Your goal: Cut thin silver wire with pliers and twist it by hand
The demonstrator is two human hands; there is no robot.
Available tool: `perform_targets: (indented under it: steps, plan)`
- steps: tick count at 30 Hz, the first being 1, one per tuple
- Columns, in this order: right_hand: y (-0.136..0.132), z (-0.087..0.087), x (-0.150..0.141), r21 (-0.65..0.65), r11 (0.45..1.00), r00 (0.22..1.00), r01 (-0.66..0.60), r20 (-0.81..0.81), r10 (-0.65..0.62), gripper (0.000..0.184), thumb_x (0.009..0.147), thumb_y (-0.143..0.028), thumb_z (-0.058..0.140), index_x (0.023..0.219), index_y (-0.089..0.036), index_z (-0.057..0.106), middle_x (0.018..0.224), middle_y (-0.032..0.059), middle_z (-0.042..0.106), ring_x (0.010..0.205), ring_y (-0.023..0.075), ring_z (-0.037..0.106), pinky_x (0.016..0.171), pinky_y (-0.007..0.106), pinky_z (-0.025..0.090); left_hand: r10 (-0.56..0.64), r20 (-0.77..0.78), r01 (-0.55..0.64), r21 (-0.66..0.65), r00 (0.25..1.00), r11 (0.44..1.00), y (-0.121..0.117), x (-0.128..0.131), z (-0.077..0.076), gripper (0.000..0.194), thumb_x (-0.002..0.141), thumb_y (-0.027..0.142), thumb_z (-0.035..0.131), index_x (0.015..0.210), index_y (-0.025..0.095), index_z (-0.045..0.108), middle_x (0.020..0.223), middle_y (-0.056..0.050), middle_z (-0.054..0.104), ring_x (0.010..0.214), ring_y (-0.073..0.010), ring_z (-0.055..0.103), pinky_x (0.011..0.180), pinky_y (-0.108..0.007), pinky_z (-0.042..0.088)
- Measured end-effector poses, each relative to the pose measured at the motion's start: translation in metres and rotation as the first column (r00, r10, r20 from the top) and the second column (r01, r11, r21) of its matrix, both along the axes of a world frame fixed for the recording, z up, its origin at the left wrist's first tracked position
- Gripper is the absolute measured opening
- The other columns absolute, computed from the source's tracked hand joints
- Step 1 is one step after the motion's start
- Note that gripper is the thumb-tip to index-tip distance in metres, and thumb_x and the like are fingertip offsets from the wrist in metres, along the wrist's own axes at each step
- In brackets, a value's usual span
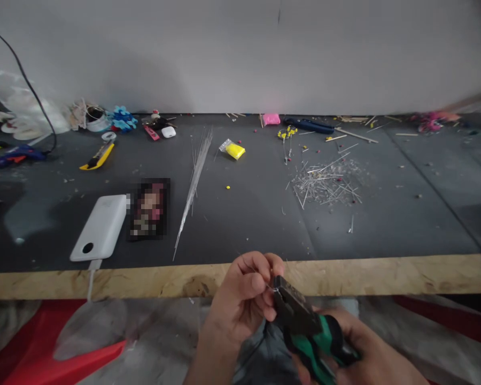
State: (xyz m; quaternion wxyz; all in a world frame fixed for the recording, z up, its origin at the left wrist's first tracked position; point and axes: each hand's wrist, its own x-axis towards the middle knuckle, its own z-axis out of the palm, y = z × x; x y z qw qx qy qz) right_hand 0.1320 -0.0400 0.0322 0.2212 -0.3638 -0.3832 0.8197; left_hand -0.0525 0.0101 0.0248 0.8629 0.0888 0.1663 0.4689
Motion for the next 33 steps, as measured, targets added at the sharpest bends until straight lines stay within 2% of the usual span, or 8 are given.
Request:
perform_targets:
  steps: [4,9,14,17,19,23,28,33]
  plan:
    - [0.002,0.003,-0.001,0.05,0.998,0.997,-0.032,0.075,0.028,0.016,0.074,-0.033,0.071,0.07,-0.018,0.069,0.072,0.0026,0.064,0.066,0.0142,0.06,0.06,0.023,0.048,-0.07,0.037,0.07,0.008,0.997,0.998,-0.001,0.0,-0.001,0.016,0.066,0.028,0.083,0.068,0.018,0.071,0.076,-0.001,0.062,0.037,0.0,0.055,0.034,-0.006,0.045]
    - [0.008,0.008,0.002,0.141,0.987,0.997,-0.079,0.035,0.075,0.026,0.07,-0.043,0.072,0.066,-0.017,0.068,0.069,0.0023,0.062,0.071,0.0169,0.062,0.065,0.025,0.05,-0.147,0.076,0.146,0.022,0.986,0.989,-0.003,0.003,0.002,0.022,0.062,0.03,0.085,0.066,0.017,0.069,0.075,-0.001,0.062,0.035,-0.0021,0.055,0.031,-0.008,0.044]
    - [0.0,-0.008,0.006,0.147,0.989,1.0,-0.008,-0.01,0.01,0.034,0.069,-0.051,0.073,0.076,-0.018,0.069,0.089,0.0063,0.068,0.083,0.0199,0.065,0.074,0.029,0.051,-0.196,0.133,0.193,0.038,0.972,0.981,-0.005,0.006,-0.003,0.023,0.062,0.028,0.085,0.064,0.015,0.066,0.074,-0.001,0.062,0.037,-0.0039,0.058,0.032,-0.009,0.047]
    - [-0.004,-0.019,0.005,0.151,0.988,0.995,0.013,-0.104,0.003,0.043,0.057,-0.055,0.079,0.077,-0.018,0.068,0.086,0.0063,0.067,0.08,0.0202,0.064,0.076,0.029,0.051,-0.224,0.285,0.19,0.144,0.932,0.971,-0.005,0.009,-0.012,0.018,0.068,0.025,0.081,0.071,0.014,0.067,0.078,-0.001,0.062,0.039,-0.0047,0.06,0.033,-0.011,0.049]
    - [-0.006,-0.024,0.004,0.145,0.989,0.99,0.028,-0.144,-0.007,0.04,0.059,-0.052,0.079,0.077,-0.018,0.067,0.085,0.0061,0.067,0.08,0.0195,0.063,0.076,0.029,0.05,-0.229,0.333,0.174,0.185,0.915,0.967,-0.006,0.012,-0.018,0.015,0.072,0.024,0.078,0.075,0.014,0.067,0.08,-0.001,0.062,0.04,-0.0038,0.06,0.035,-0.01,0.049]
    - [-0.005,-0.029,0.001,0.135,0.99,0.989,0.035,-0.147,-0.015,0.024,0.071,-0.038,0.073,0.066,-0.018,0.061,0.081,0.0044,0.063,0.072,0.0147,0.058,0.067,0.025,0.047,-0.175,0.256,0.132,0.175,0.951,0.976,-0.007,0.016,-0.018,0.021,0.072,0.028,0.077,0.071,0.014,0.062,0.074,0.001,0.057,0.038,-0.0003,0.052,0.034,-0.007,0.044]
    - [-0.001,-0.03,-0.001,0.103,0.993,0.981,-0.059,-0.178,0.076,0.026,0.069,-0.033,0.073,0.058,-0.016,0.058,0.065,0.0002,0.055,0.062,0.0108,0.049,0.058,0.021,0.042,-0.161,0.175,0.136,0.145,0.971,0.98,-0.006,0.017,-0.012,0.029,0.067,0.031,0.081,0.062,0.014,0.058,0.066,0.002,0.052,0.04,-0.0008,0.047,0.034,-0.007,0.041]
    - [0.004,-0.026,-0.001,-0.013,0.995,0.973,-0.095,-0.211,0.09,0.025,0.065,-0.038,0.076,0.068,-0.015,0.067,0.079,0.0038,0.064,0.064,0.012,0.055,0.06,0.023,0.044,-0.095,0.134,0.078,0.125,0.986,0.989,-0.003,0.01,-0.013,0.021,0.071,0.03,0.078,0.069,0.016,0.063,0.07,0.002,0.055,0.039,-0.0001,0.046,0.031,-0.006,0.037]
